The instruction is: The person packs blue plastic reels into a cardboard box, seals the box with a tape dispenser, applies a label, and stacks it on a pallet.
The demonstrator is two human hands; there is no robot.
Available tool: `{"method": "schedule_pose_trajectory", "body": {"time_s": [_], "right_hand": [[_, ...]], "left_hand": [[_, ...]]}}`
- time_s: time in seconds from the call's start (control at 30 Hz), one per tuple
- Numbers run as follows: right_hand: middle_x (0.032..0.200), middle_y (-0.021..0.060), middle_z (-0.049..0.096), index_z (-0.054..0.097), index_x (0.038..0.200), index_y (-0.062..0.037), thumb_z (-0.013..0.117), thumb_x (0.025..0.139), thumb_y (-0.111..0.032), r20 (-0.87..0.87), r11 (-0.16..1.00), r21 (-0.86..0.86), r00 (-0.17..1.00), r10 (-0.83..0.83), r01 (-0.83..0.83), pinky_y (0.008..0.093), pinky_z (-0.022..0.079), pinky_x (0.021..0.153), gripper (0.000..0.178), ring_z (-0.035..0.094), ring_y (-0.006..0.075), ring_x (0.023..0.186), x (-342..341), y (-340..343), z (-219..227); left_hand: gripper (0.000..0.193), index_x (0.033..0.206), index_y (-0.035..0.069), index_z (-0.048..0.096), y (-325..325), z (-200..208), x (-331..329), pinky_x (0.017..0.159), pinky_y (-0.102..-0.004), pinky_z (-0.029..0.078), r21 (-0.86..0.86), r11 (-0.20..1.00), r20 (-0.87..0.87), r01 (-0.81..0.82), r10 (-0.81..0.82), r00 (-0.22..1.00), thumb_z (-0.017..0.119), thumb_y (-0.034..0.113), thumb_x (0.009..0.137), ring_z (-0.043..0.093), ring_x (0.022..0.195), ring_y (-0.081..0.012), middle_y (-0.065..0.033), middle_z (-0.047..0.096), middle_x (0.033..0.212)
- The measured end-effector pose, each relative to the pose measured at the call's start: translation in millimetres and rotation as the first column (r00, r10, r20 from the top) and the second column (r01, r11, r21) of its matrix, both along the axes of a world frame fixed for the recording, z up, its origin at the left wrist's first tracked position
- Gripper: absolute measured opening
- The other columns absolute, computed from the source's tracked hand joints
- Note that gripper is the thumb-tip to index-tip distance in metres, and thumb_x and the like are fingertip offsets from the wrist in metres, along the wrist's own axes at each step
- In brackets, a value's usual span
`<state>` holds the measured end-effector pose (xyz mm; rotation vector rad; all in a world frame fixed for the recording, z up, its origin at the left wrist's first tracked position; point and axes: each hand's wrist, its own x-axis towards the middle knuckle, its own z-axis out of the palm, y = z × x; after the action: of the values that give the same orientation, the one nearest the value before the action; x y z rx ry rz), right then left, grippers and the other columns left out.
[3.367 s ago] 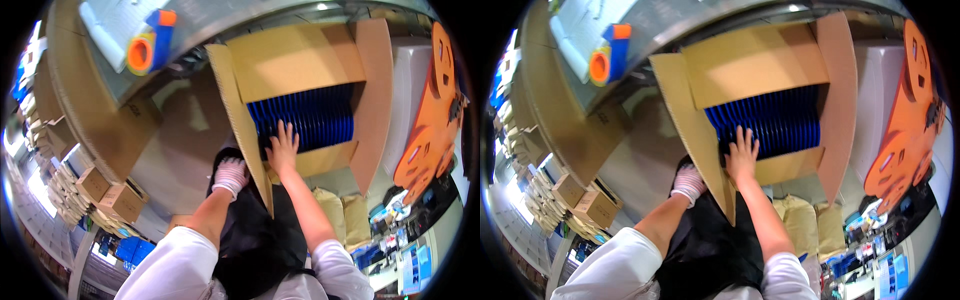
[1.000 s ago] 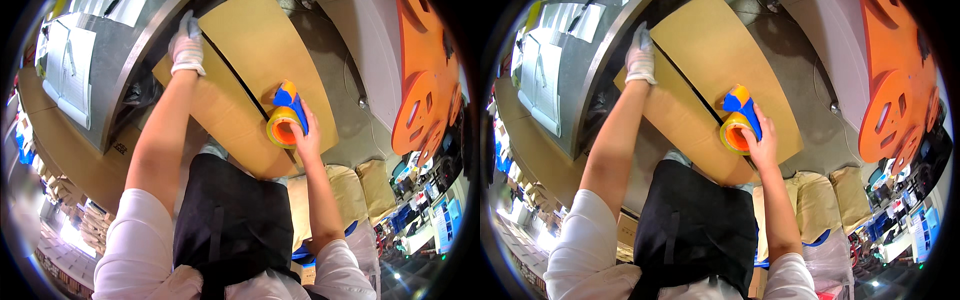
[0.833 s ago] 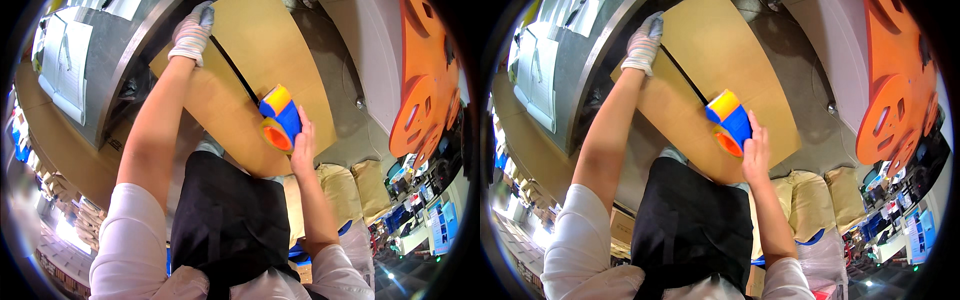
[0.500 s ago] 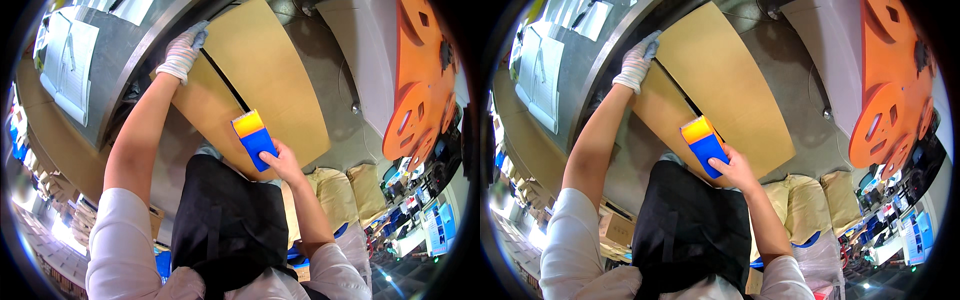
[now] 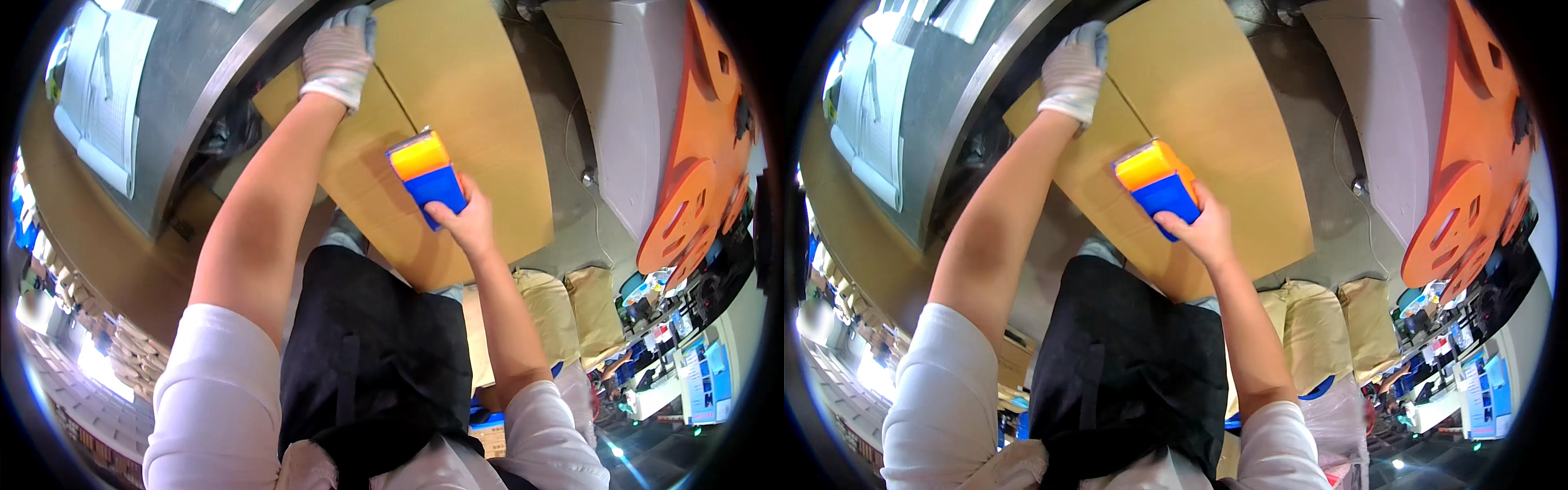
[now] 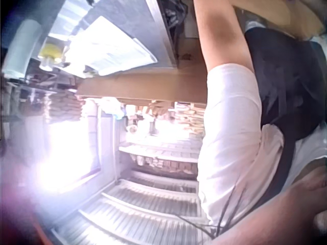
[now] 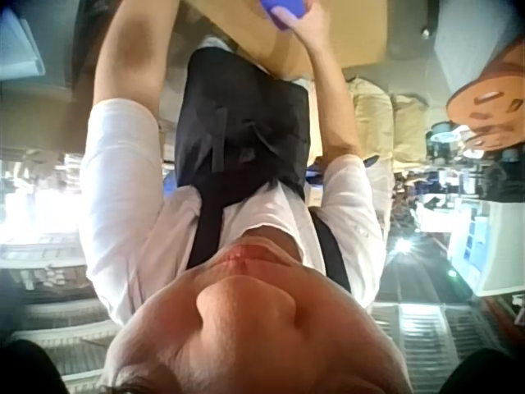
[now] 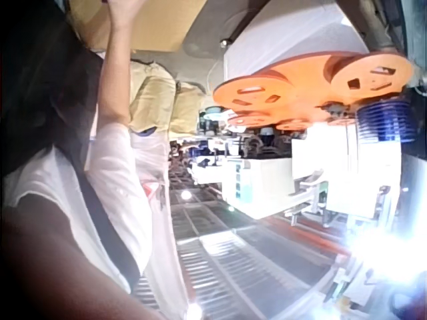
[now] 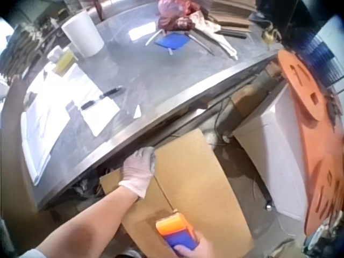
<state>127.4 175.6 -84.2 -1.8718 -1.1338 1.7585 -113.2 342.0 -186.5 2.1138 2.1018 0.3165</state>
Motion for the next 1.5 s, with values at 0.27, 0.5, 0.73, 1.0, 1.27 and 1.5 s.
{"method": "schedule_pose_trajectory", "body": {"time_s": [0.27,0.5,0.73,1.0,1.27,1.5], "right_hand": [[0.088,0.0081,0.069,0.065,0.106,-0.0034,0.083,0.066,-0.053,-0.050,1.000,0.020,0.999,0.020,-0.019,0.0324,0.052,0.075,0.066,0.065,0.0175,0.081,4,-3,-11],[0.091,0.0067,0.069,0.066,0.109,-0.0040,0.082,0.066,-0.056,-0.090,0.998,0.059,0.995,0.037,-0.032,0.0315,0.052,0.077,0.069,0.065,0.0161,0.084,9,-12,-21],[0.091,0.0071,0.069,0.066,0.108,-0.0048,0.082,0.067,-0.056,-0.089,0.997,0.056,0.995,0.053,-0.048,0.0319,0.052,0.077,0.067,0.065,0.0166,0.084,6,-5,-13],[0.090,0.0098,0.070,0.066,0.108,-0.0045,0.080,0.066,-0.058,-0.049,0.993,0.051,0.993,0.107,-0.104,0.0344,0.053,0.076,0.070,0.068,0.0211,0.083,9,-3,-11],[0.091,0.0128,0.071,0.065,0.108,-0.0023,0.080,0.066,-0.058,-0.059,0.993,0.049,0.992,0.114,-0.111,0.0360,0.054,0.076,0.071,0.069,0.0244,0.084,10,-4,-10],[0.091,0.0138,0.070,0.064,0.108,-0.0003,0.080,0.069,-0.051,-0.040,0.988,-0.081,0.991,0.129,-0.132,0.0356,0.054,0.077,0.065,0.069,0.0243,0.083,-10,36,17]], "left_hand": [[0.031,0.119,0.009,0.061,-34,42,0,0.093,-0.0387,0.049,0.192,0.976,0.391,-0.103,0.020,0.920,0.065,0.017,0.089,0.062,0.105,-0.0319,-0.0133,0.066,0.114],[0.050,0.118,0.006,0.066,-99,86,15,0.087,-0.0305,0.052,-0.814,0.394,0.450,0.427,0.893,0.033,0.054,0.050,0.097,0.064,0.096,-0.0176,-0.0081,0.067,0.110],[0.036,0.114,0.002,0.067,-81,94,15,0.086,-0.0279,0.052,-0.732,0.421,0.592,0.536,0.782,0.195,0.066,0.031,0.093,0.064,0.093,-0.0138,-0.0061,0.069,0.104],[0.031,0.105,0.002,0.067,-78,90,19,0.075,-0.0268,0.051,-0.758,0.412,0.581,0.506,0.779,0.236,0.063,0.031,0.096,0.061,0.084,-0.0102,-0.0025,0.067,0.093],[0.025,0.097,0.002,0.069,-79,93,25,0.069,-0.0260,0.049,-0.785,0.430,0.574,0.445,0.776,0.263,0.068,0.026,0.092,0.059,0.076,-0.0102,-0.0033,0.067,0.084],[0.017,0.098,-0.002,0.070,-51,93,11,0.070,-0.0266,0.053,-0.788,0.591,0.610,0.172,0.711,0.349,0.072,0.009,0.086,0.062,0.077,-0.0129,-0.0068,0.070,0.088]]}}
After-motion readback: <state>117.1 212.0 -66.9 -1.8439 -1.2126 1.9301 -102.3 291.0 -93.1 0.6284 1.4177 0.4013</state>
